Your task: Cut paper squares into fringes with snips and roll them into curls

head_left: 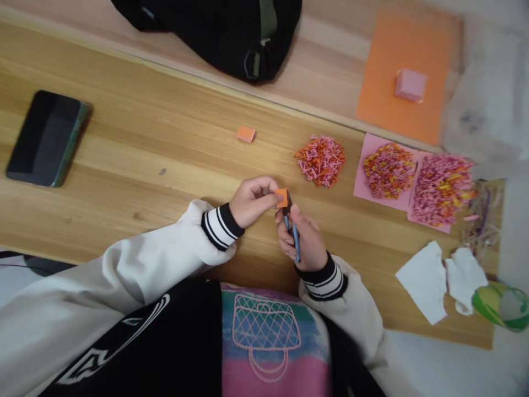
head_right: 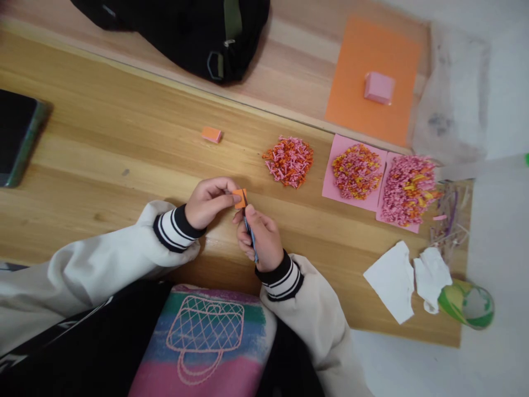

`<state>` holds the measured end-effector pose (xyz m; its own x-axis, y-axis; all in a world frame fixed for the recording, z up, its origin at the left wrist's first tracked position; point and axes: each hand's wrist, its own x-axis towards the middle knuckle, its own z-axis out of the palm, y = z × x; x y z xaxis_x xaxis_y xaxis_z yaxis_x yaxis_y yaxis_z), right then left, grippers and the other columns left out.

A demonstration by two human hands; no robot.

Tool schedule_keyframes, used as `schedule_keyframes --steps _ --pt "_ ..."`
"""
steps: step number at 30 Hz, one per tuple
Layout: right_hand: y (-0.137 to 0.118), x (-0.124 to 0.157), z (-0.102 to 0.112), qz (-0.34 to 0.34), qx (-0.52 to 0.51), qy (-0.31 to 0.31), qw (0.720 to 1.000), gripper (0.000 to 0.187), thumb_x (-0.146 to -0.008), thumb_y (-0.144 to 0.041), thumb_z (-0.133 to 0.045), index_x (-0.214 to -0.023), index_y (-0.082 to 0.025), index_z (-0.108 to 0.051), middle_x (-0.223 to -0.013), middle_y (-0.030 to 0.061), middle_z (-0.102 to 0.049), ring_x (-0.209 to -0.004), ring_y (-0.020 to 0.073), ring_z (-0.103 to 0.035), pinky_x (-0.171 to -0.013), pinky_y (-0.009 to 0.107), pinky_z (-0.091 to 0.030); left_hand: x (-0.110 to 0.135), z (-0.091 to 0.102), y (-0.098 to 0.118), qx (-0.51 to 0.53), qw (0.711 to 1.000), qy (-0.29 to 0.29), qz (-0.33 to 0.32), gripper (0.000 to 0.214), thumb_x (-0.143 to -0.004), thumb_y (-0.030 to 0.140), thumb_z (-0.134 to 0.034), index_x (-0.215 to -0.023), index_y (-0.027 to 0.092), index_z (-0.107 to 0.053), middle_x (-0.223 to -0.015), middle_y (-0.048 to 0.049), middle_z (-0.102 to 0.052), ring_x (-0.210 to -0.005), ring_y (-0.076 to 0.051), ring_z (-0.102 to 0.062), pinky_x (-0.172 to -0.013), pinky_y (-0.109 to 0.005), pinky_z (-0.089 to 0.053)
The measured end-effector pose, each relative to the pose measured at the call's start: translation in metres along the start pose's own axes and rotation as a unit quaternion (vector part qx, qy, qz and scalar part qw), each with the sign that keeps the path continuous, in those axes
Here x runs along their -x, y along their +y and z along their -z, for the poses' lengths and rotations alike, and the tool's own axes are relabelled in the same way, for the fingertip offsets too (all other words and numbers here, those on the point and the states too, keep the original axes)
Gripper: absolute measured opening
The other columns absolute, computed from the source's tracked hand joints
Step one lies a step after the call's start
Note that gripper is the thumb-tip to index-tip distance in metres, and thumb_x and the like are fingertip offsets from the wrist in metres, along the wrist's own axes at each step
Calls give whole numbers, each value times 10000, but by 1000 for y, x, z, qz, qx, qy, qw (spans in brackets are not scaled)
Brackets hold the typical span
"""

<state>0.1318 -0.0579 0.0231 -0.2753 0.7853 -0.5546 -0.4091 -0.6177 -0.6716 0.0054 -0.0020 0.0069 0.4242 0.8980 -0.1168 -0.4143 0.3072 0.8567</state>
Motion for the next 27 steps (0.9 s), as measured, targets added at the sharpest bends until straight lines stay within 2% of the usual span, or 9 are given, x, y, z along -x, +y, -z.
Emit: schedule_keyframes --steps 16,27 --pt "0 0 0 -4 8 7 1000 459 -724 -625 -617 -702 -179 -511 -359 -133 -349 -234 12 -210 -228 125 -172 0 0 1 3 1000 4 5 211 -698 195 -714 -596 110 -550 -524 11 -627 -424 -100 -600 -464 -211 -478" --pt "-1 0 0 -6 -6 0 1000 462 -713 -624 -618 -732 -171 -531 -370 -131 -363 -233 13 -219 -227 124 -178 1 -1 1 -12 1000 24 12 264 -700 268 -731 -601 122 -533 -524 9 -621 -418 -97 -579 -455 -220 -464"
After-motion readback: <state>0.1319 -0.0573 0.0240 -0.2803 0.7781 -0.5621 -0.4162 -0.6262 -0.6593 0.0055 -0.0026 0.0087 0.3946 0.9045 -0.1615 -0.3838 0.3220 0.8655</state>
